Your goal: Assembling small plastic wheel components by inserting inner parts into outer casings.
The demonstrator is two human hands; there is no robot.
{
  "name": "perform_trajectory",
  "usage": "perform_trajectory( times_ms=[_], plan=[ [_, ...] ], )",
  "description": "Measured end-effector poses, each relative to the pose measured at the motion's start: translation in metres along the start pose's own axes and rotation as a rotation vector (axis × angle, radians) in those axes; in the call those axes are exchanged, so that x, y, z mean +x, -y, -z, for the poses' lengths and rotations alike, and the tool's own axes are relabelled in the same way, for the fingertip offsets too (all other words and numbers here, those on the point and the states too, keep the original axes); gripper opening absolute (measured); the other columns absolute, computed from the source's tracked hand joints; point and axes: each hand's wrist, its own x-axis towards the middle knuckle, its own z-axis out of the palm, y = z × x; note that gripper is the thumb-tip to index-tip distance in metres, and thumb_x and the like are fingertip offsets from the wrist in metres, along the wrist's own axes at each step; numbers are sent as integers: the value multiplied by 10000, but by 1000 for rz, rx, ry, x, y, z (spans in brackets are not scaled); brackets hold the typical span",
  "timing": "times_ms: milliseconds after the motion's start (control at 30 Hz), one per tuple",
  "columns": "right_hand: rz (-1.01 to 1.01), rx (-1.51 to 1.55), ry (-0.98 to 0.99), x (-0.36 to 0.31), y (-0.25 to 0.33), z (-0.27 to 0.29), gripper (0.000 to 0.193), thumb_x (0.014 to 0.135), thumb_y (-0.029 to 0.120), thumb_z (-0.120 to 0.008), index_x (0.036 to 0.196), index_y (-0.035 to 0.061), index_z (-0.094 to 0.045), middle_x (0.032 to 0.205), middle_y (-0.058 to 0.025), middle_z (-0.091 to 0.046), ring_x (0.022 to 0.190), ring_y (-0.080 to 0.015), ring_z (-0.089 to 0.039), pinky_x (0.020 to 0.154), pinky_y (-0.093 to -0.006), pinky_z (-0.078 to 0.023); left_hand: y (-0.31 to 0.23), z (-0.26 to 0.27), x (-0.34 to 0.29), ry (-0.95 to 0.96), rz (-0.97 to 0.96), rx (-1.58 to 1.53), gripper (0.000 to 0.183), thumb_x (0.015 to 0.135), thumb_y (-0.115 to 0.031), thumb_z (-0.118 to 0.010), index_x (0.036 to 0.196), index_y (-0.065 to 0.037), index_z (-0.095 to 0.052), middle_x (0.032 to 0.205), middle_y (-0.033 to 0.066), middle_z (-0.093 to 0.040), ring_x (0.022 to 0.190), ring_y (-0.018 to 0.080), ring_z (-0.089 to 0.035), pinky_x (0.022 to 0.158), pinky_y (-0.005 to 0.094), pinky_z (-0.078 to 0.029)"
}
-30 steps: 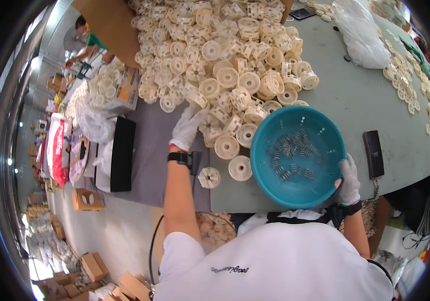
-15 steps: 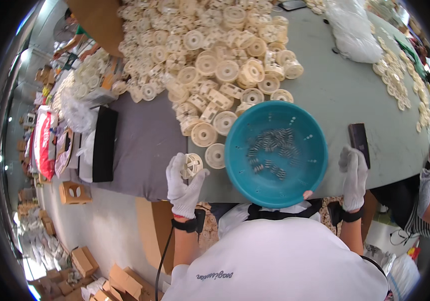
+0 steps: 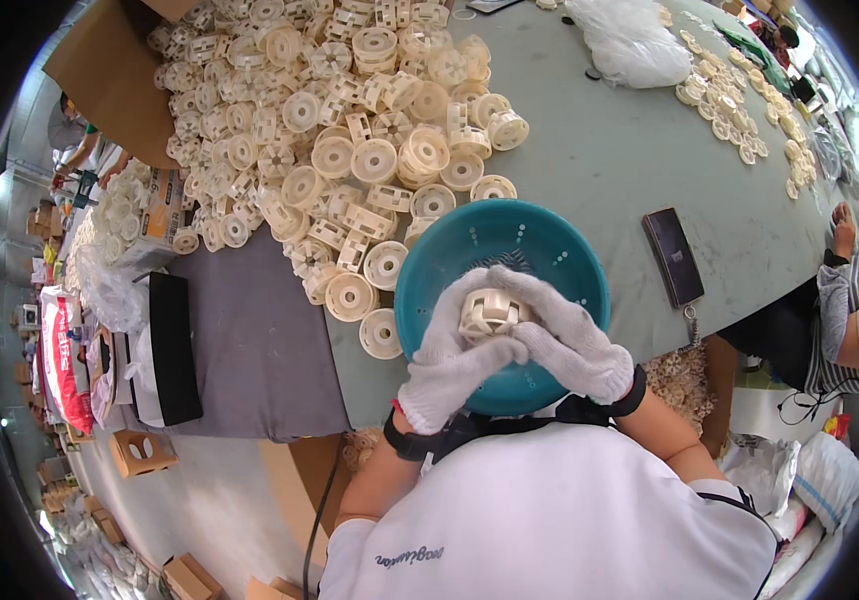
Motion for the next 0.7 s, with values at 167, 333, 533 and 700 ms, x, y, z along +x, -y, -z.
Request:
perform_trajectory(
  times_ms=[167, 333, 533, 700],
  plan=[
    [376, -524, -266, 12, -8, -3, 483, 824, -17, -679, 1303, -12, -621, 1220, -208, -661, 1148, -346, -634, 1016, -412, -490, 0, 2, 2, -84, 129, 80, 475, 867, -2, -744, 1287, 9, -523, 1127, 81, -655, 1014, 143, -656, 875, 284, -574],
    [471, -566, -249, 16, -2, -8, 453, 775, -32, -702, 1224, 3, -655, 1067, -150, -710, 997, -332, -682, 886, -398, -551, 9, 10, -3, -126, 13, 374, 349, 882, -34, -744, 1190, -9, -583, 1088, 67, -672, 948, 123, -652, 829, 270, -554],
    [352, -515, -174, 9, -12, -13, 310, 808, -8, -686, 1115, 35, -679, 938, -155, -669, 874, -313, -680, 790, -380, -558, 9, 6, 5, -145, -20, 407, 302, 866, -48, -764, 1135, -17, -630, 1061, 46, -689, 961, 110, -642, 851, 261, -535],
    [-360, 217, -235, 13, -15, 4, 190, 947, 139, -625, 1032, -28, -659, 987, -87, -688, 896, -133, -671, 797, -300, -548, -4, 12, 6, 107, 188, -211, 224, 927, -96, -716, 1111, -18, -616, 1089, 60, -678, 999, 113, -638, 874, 269, -539]
  ],
)
